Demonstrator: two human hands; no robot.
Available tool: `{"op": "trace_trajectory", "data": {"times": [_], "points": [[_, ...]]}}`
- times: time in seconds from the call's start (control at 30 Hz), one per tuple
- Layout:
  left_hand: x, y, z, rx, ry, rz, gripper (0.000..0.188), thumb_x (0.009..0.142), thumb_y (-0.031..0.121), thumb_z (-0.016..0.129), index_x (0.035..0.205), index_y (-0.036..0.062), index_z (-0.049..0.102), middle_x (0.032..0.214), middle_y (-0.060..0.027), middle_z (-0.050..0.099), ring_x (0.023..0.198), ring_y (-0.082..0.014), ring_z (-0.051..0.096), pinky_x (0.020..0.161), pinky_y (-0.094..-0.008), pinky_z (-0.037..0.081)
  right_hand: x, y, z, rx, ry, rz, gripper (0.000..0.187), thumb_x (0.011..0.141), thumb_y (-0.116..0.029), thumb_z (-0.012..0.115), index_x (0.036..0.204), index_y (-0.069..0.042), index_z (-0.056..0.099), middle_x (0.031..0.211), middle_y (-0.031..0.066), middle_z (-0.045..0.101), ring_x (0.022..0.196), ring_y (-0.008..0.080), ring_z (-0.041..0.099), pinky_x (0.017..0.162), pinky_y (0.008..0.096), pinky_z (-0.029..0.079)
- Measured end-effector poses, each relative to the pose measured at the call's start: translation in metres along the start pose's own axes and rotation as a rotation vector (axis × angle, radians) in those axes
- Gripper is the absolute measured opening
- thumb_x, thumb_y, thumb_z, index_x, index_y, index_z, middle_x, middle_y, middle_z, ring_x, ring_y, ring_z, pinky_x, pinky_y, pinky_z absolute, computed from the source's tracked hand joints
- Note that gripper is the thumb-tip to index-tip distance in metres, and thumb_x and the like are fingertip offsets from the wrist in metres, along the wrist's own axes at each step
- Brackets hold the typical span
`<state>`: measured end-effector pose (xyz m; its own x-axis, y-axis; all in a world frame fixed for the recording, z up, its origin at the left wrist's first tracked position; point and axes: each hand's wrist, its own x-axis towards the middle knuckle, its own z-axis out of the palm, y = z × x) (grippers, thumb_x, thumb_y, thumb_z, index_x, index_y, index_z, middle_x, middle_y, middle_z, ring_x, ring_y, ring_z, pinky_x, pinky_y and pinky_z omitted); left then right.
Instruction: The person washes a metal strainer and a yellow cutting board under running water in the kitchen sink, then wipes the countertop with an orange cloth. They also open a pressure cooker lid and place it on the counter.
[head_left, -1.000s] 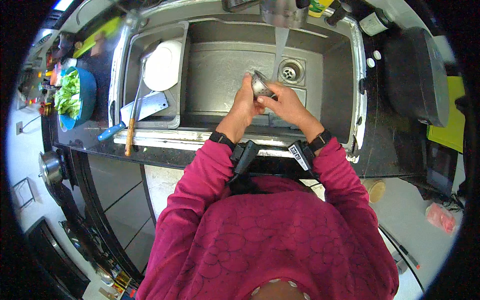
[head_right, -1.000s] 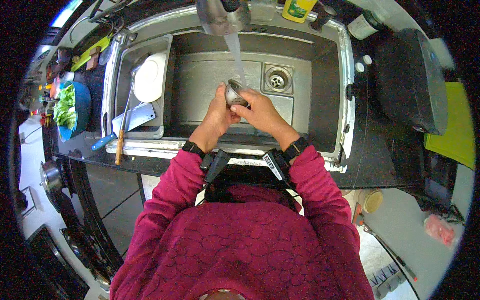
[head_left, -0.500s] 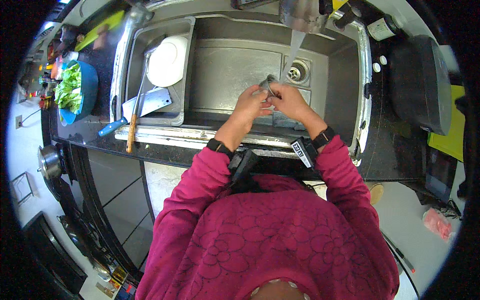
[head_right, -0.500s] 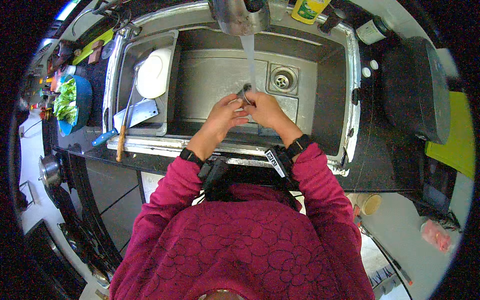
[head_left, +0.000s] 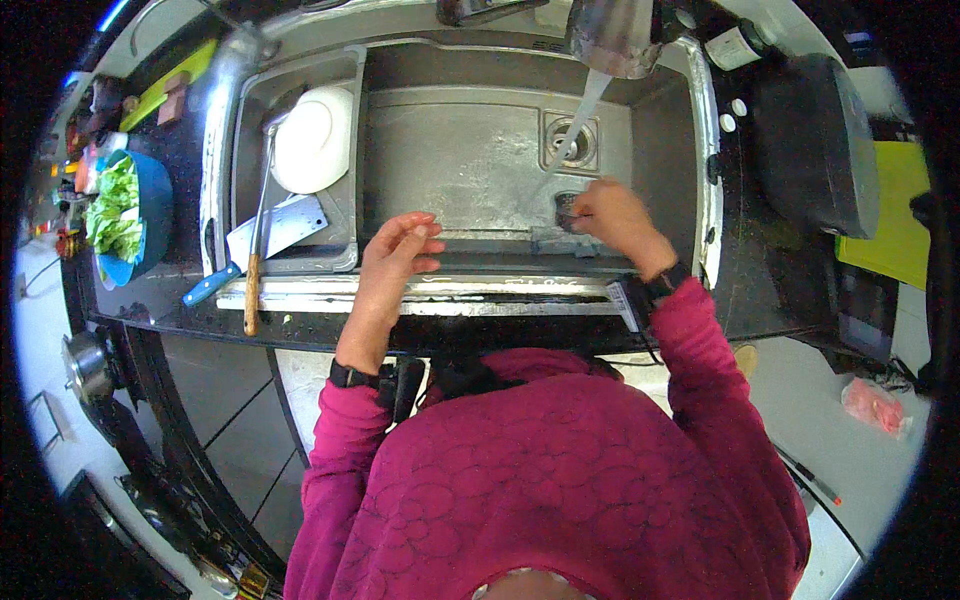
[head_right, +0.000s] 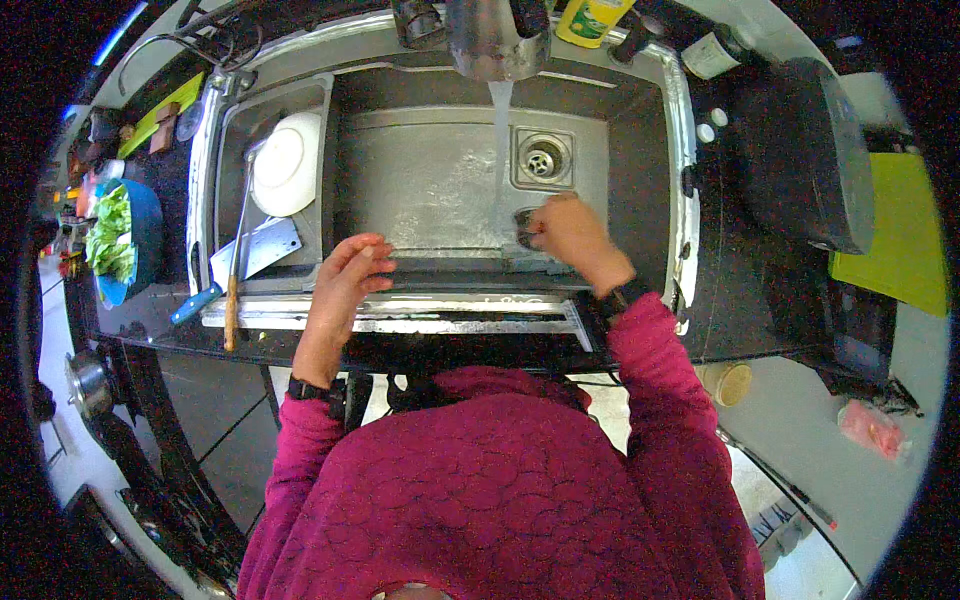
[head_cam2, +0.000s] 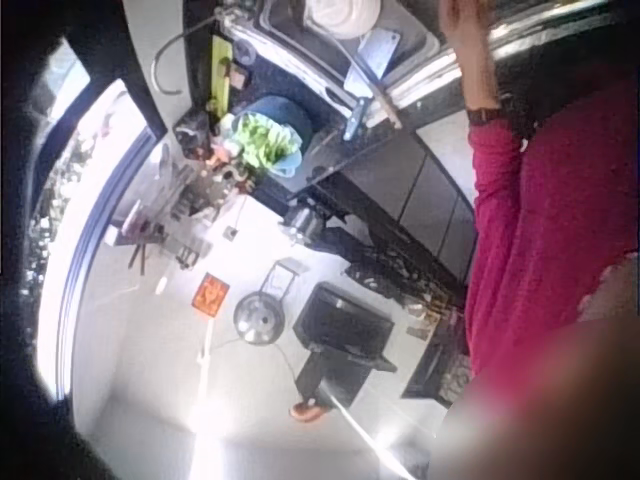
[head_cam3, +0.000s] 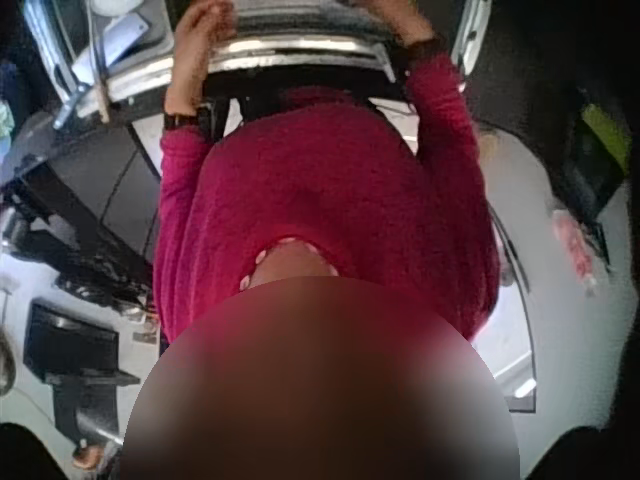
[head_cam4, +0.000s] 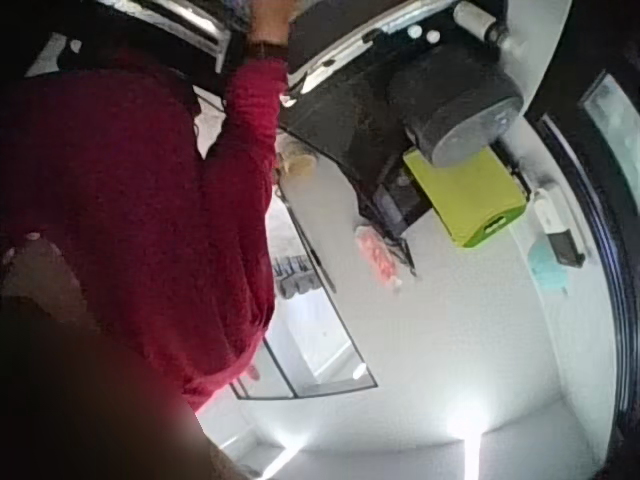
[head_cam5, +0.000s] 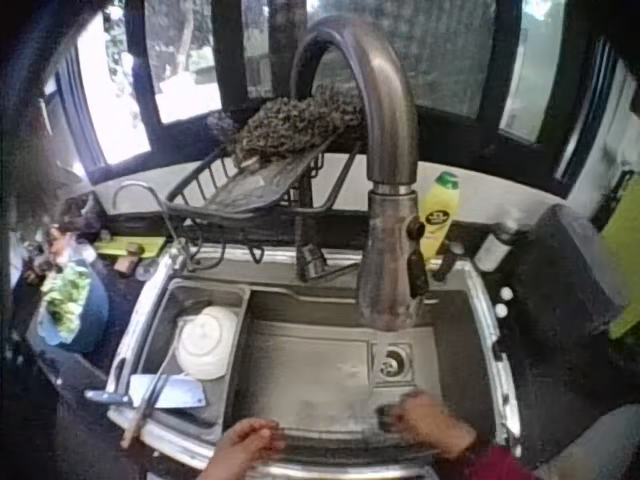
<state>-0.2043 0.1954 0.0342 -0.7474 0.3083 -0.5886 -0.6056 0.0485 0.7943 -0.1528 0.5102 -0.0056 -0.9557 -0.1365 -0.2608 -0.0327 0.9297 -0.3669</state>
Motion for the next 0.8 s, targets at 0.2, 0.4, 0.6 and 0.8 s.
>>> {"op": "trace_trajectory", "data": {"times": [0.2,0.4,0.6,0.8], "points": [[-0.009,-0.004,-0.014,0.02,-0.031,0.008,0.021,0.092,0.018,0.052,0.108,0.0055,0.056,0.101,-0.0066,0.06,0.085,-0.0138,0.059,0.069,-0.025,0.048,-0.098,0.056,-0.064,-0.223,0.442,0.408,0.014,0.067,-0.015,0.07,0.079,-0.009,0.067,0.083,0.0101,0.062,0.08,0.0303,0.06,0.067,0.0394,0.049],[-0.005,-0.015,-0.01,0.126,0.013,0.077,0.016,0.089,0.014,0.056,0.102,0.0051,0.059,0.091,-0.0034,0.062,0.079,-0.0105,0.058,0.068,-0.0227,0.046,-0.143,0.102,-0.061,-0.55,0.461,0.837,0.019,0.072,-0.017,0.068,0.088,-0.008,0.065,0.085,0.0111,0.061,0.078,0.0319,0.062,0.065,0.0411,0.05],[-0.006,-0.018,-0.007,0.242,0.002,0.291,0.01,0.084,0.002,0.059,0.094,0.0032,0.061,0.077,0.0009,0.061,0.069,-0.0049,0.053,0.064,-0.0189,0.042,-0.119,0.059,-0.067,-0.436,0.59,0.703,0.034,0.073,-0.018,0.071,0.104,-0.009,0.061,0.096,0.0106,0.063,0.08,0.0323,0.063,0.066,0.0411,0.051],[-0.009,-0.014,-0.011,0.269,0.075,0.339,0.006,0.082,0.004,0.064,0.088,0.0032,0.063,0.073,0.0043,0.059,0.063,-0.0017,0.048,0.057,-0.0171,0.039,-0.046,-0.048,-0.122,0.175,0.887,0.157,0.045,0.076,-0.017,0.072,0.117,-0.008,0.056,0.097,0.0054,0.063,0.065,0.0112,0.056,0.056,0.0225,0.047]]}}
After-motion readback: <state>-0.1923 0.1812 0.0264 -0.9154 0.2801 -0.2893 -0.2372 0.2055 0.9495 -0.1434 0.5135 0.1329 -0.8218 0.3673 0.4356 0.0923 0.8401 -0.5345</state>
